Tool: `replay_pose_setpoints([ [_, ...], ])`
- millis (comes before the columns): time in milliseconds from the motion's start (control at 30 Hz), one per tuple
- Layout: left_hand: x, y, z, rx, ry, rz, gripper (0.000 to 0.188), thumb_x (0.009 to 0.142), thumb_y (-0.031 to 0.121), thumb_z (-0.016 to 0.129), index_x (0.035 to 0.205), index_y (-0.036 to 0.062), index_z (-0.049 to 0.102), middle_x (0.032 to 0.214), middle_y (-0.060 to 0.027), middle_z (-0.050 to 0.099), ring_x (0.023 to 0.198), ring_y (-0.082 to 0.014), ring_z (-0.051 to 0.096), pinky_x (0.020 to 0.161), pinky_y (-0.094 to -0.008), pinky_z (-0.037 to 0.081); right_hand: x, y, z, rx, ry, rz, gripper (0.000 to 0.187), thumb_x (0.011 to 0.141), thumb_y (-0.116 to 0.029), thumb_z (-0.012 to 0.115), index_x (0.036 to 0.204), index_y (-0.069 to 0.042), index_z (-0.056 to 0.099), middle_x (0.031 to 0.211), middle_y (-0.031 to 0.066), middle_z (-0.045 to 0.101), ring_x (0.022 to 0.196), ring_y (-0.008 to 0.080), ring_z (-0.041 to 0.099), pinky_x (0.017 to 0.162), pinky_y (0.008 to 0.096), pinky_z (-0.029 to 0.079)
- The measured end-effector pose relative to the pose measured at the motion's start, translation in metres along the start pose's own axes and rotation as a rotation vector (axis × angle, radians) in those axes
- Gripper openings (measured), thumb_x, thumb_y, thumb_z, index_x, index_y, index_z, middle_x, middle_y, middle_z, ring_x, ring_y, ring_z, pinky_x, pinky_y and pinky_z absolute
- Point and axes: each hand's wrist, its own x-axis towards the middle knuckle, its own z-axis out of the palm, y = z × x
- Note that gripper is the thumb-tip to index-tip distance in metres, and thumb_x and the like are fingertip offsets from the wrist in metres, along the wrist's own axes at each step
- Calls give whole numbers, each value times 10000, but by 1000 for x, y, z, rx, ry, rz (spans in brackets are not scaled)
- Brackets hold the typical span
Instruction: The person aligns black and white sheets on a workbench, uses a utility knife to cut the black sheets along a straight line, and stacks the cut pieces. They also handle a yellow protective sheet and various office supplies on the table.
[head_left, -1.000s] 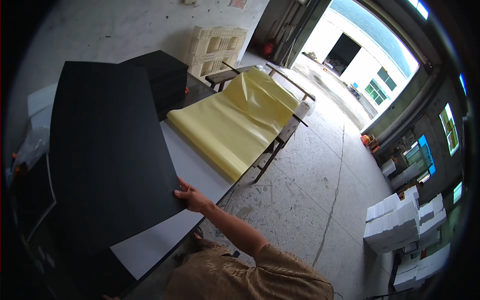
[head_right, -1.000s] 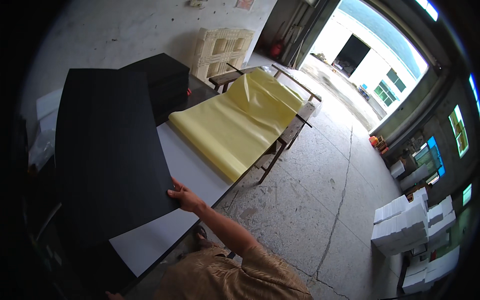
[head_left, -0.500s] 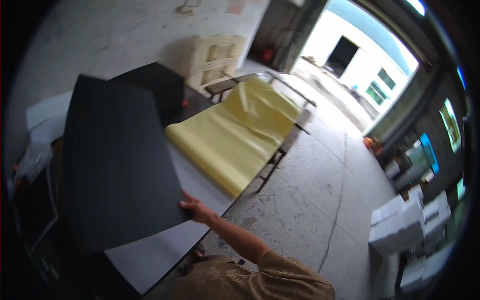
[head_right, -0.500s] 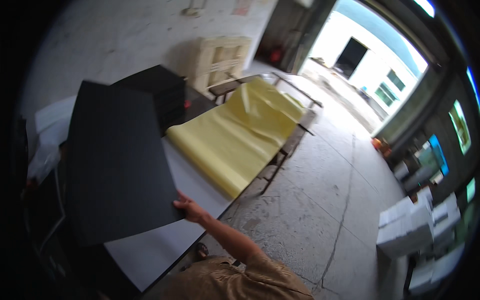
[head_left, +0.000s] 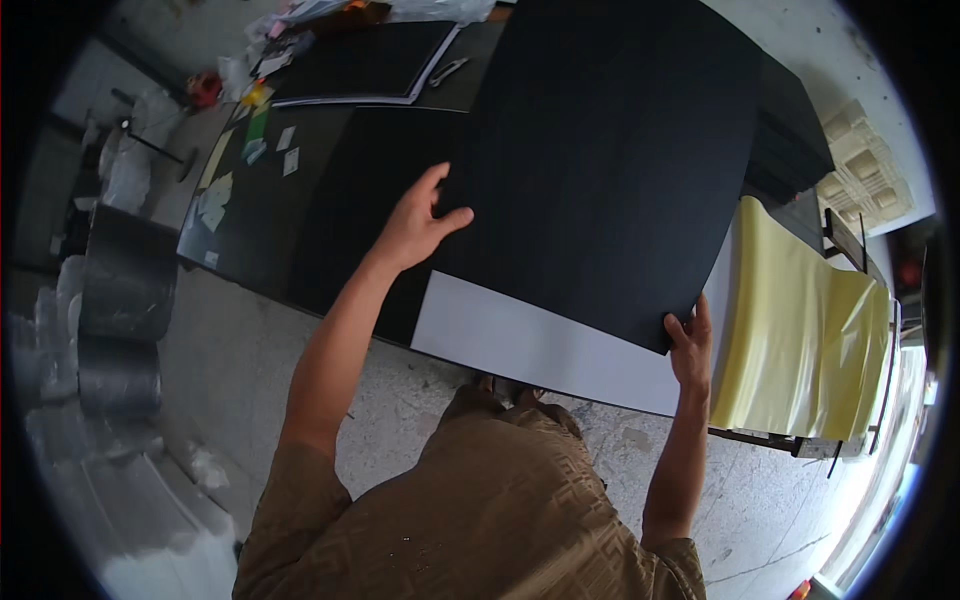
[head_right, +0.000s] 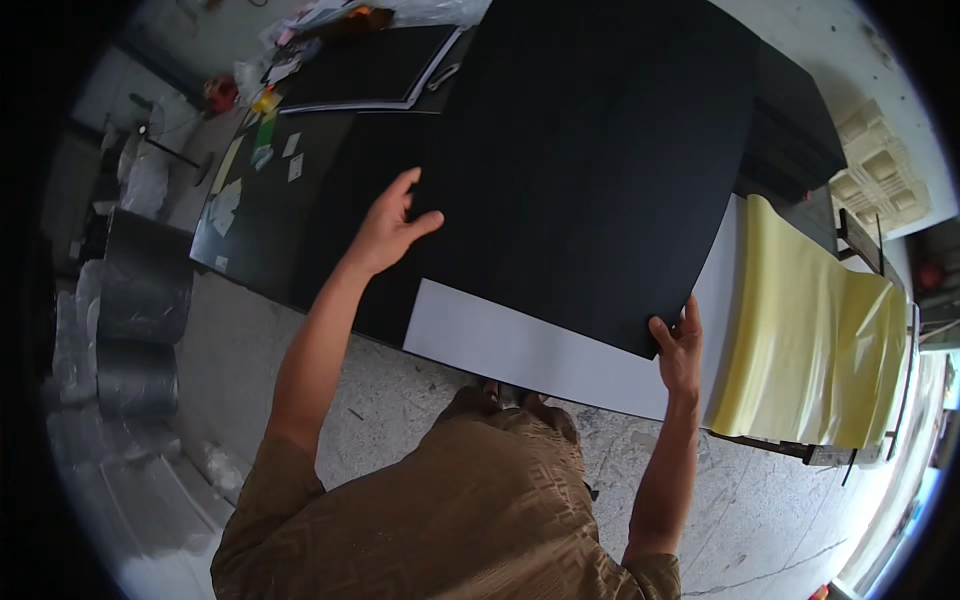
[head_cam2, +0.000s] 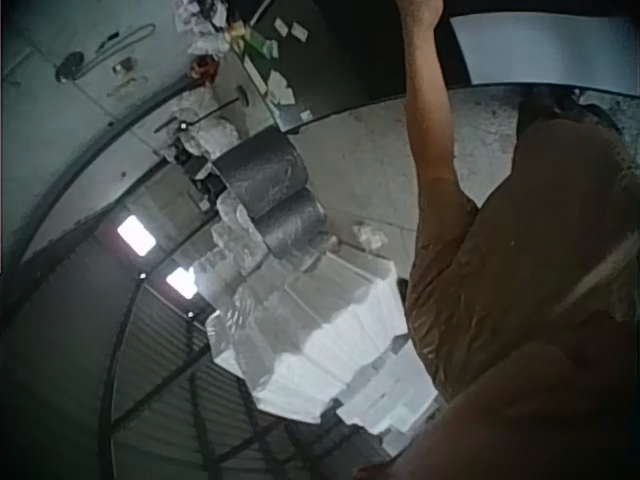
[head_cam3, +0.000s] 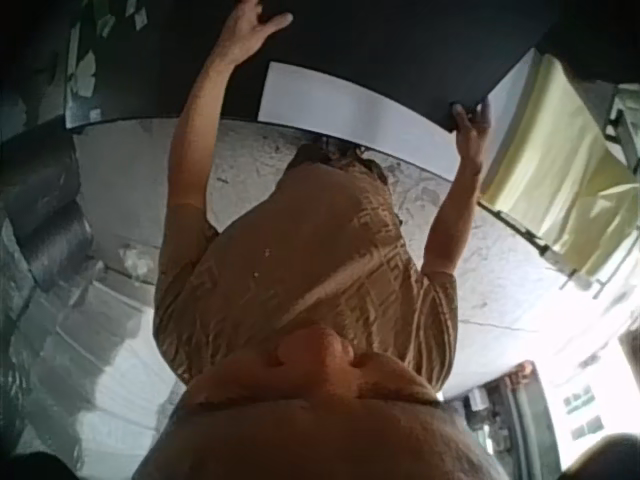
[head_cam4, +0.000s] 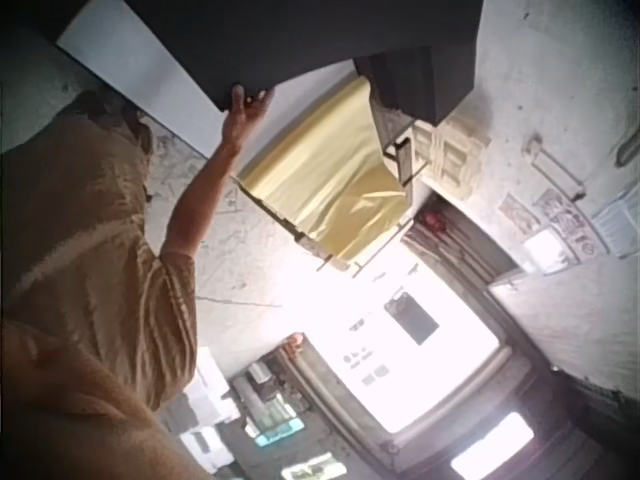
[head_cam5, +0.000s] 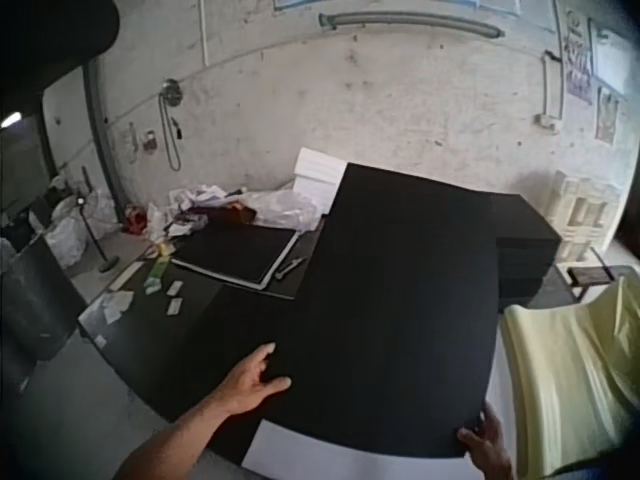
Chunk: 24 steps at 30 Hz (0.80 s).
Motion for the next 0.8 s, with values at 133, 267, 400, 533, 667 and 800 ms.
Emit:
replay_pose_setpoints([
  [133, -37, -47, -3, 61, -65, -72, 592, 751, 143, 807, 1231, 28, 481, 911, -80, 559, 795, -147, 543, 698, -297, 484, -14, 30, -1, -513, -25, 155, 948, 743, 132, 684, 1482, -71, 126, 1072, 191, 641, 941, 217, 649, 782, 329, 560],
  [267, -69, -89, -3, 145, -88, -278, 411, 698, 141, 831, 987, 29, 561, 692, -27, 548, 635, -117, 534, 601, -288, 465, -25, 56, 14, -444, -26, 145, 932, 717, 147, 691, 1477, -75, 200, 986, 145, 644, 911, 207, 653, 762, 316, 563],
  [400, -84, -128, -6, 193, -84, -310, 369, 676, 162, 830, 917, 18, 590, 683, -52, 589, 619, -146, 575, 593, -296, 478, -29, 70, 30, -608, 4, 182, 927, 670, 123, 739, 1460, -94, 306, 850, 61, 591, 802, 154, 623, 699, 282, 543],
  [533, -95, -149, -3, 221, -110, -351, 516, 651, 184, 844, 1074, 30, 592, 714, -71, 625, 669, -196, 622, 657, -329, 504, -29, 82, 27, -801, -31, 163, 957, 633, 87, 781, 1461, -120, 350, 782, 16, 536, 702, 114, 561, 633, 263, 504],
  [667, -101, -155, 1, 249, -144, -407, 686, 643, 195, 850, 1234, 60, 528, 749, -79, 640, 732, -228, 640, 724, -366, 514, -34, 82, 33, -852, -33, 182, 979, 622, 62, 800, 1469, -129, 348, 771, 7, 532, 683, 111, 551, 631, 262, 497],
  [800, -99, -157, 2, 300, -163, -390, 697, 647, 197, 850, 1246, 71, 515, 764, -76, 643, 767, -244, 639, 745, -389, 513, -41, 92, 28, -833, -1, 220, 977, 621, 57, 802, 1468, -128, 351, 754, 4, 528, 680, 112, 550, 635, 263, 503],
])
